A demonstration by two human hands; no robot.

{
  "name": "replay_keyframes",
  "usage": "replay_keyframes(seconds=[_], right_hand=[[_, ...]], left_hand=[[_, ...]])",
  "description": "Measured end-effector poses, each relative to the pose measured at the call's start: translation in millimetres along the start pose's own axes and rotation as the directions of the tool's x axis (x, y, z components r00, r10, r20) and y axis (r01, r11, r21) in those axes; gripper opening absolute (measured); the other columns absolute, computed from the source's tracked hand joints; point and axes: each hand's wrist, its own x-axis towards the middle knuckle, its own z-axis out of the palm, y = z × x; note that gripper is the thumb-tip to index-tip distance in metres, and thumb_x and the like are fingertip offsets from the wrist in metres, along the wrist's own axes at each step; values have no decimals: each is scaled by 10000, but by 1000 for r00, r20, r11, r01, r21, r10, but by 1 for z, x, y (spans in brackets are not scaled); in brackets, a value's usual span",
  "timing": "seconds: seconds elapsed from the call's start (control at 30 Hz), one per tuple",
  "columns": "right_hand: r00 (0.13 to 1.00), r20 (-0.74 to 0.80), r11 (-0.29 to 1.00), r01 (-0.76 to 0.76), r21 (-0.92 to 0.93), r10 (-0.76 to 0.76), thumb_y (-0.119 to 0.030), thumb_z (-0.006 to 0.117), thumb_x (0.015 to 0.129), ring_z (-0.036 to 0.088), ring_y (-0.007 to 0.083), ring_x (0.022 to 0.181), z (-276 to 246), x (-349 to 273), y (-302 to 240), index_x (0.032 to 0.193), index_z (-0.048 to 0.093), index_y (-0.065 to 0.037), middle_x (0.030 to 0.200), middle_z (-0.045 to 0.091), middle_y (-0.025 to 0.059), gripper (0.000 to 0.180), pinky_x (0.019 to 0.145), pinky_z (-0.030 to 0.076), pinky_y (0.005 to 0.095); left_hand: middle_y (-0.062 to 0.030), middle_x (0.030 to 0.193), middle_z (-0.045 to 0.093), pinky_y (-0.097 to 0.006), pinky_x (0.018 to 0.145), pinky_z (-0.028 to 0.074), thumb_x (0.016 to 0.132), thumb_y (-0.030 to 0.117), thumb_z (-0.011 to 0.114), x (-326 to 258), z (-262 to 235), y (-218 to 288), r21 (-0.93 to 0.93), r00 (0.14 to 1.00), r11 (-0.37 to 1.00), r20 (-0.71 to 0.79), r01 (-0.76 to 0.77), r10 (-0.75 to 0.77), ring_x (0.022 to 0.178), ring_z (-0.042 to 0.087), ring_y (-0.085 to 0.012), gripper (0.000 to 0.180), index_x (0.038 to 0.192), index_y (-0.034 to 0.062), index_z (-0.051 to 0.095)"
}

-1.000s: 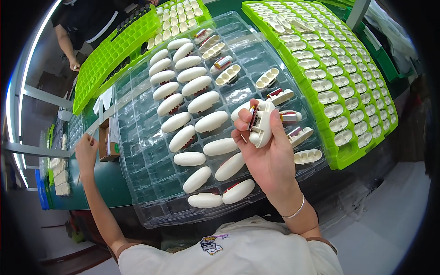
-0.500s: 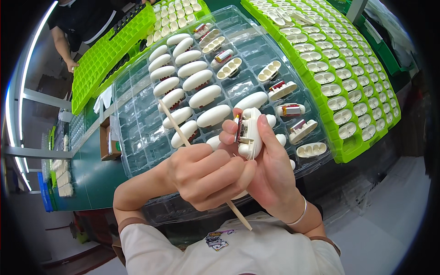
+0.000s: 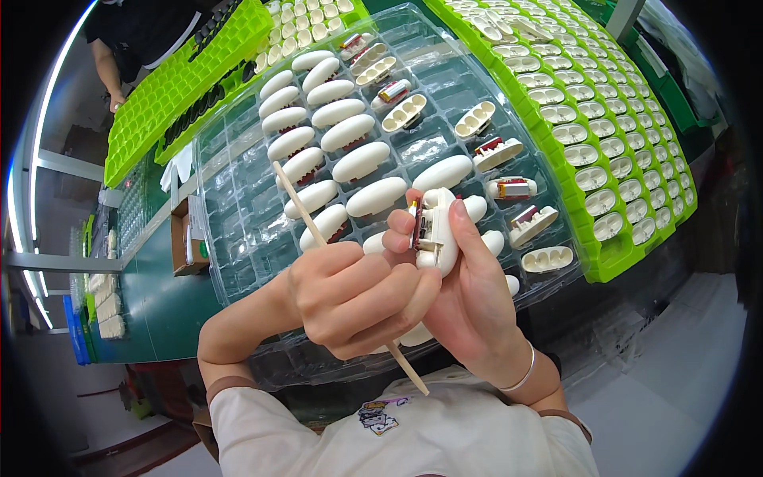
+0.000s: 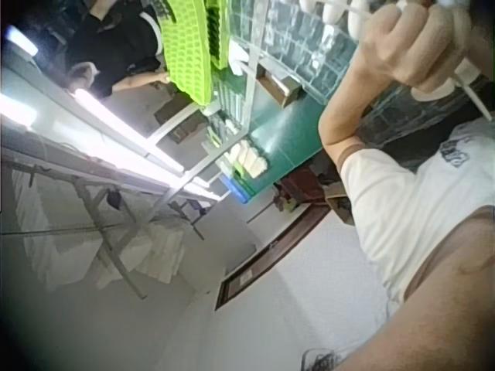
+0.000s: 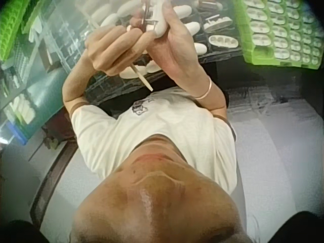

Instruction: The person assembles small white electronic devices by inserting cylindrical batteries into their internal compartments using a wooden stick to push them into place. The person handles the devices one at a time, placing them into clear plastic trays and green trays on the workbench.

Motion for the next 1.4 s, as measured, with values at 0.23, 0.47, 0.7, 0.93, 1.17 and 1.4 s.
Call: replay_keyframes(seconds=[0.23, 0.47, 0.7, 0.93, 1.17, 1.4], right_hand=[[1000, 5, 997, 11, -71, -10, -349, 277, 914, 461, 127, 859, -1, 1, -3, 1095, 374, -71, 909, 458, 41, 345, 793, 397, 274], [995, 8, 989, 96, -112, -96, -359, 286, 909, 486, 125, 919, -1, 0, -1, 1164, 372, -82, 954, 495, 45, 387, 858, 395, 291], [989, -6, 976, 142, -167, -145, -362, 288, 908, 489, 126, 903, -4, 3, -2, 1161, 350, -70, 943, 488, 49, 392, 854, 386, 296], [992, -29, 983, 122, -137, -127, -379, 300, 902, 492, 137, 916, -4, 3, 6, 1142, 392, -87, 970, 496, 47, 389, 860, 383, 306], [966, -58, 953, 238, -184, -253, -350, 278, 911, 458, 146, 888, 4, 4, 4, 1133, 361, -80, 928, 444, 51, 359, 818, 394, 321], [968, -1, 951, 245, -187, -249, -341, 303, 908, 512, 156, 923, -5, 1, 12, 1137, 418, -70, 979, 521, 69, 372, 826, 416, 321]], left_hand=[[-24, 655, 506, -212, 387, 342, 563, 8, 666, 4, 5, -4, -284, 975, 932, 75, 224, -211, 464, 458, -103, 226, 783, 42, 623], [-63, 678, 534, -243, 432, 420, 563, 23, 724, 8, 8, 6, -562, 701, 507, 197, 654, -685, 523, 541, -136, 259, 740, 43, 535], [-53, 656, 507, -243, 443, 418, 575, 6, 724, 11, 8, 9, -534, 672, 480, 250, 696, -697, 523, 530, -127, 286, 728, 53, 487], [-53, 693, 506, -255, 436, 424, 594, 46, 717, 8, 3, 8, -536, 676, 474, 278, 699, -682, 530, 528, -152, 290, 742, 54, 467], [-55, 733, 473, -256, 499, 452, 594, 19, 645, 8, 8, 6, -613, 707, 448, 276, 651, -651, 589, 539, -164, 267, 763, 39, 439], [-57, 721, 465, -247, 483, 446, 594, 12, 628, 5, 0, 12, -609, 677, 421, 276, 672, -682, 562, 526, -159, 253, 755, 34, 434]])
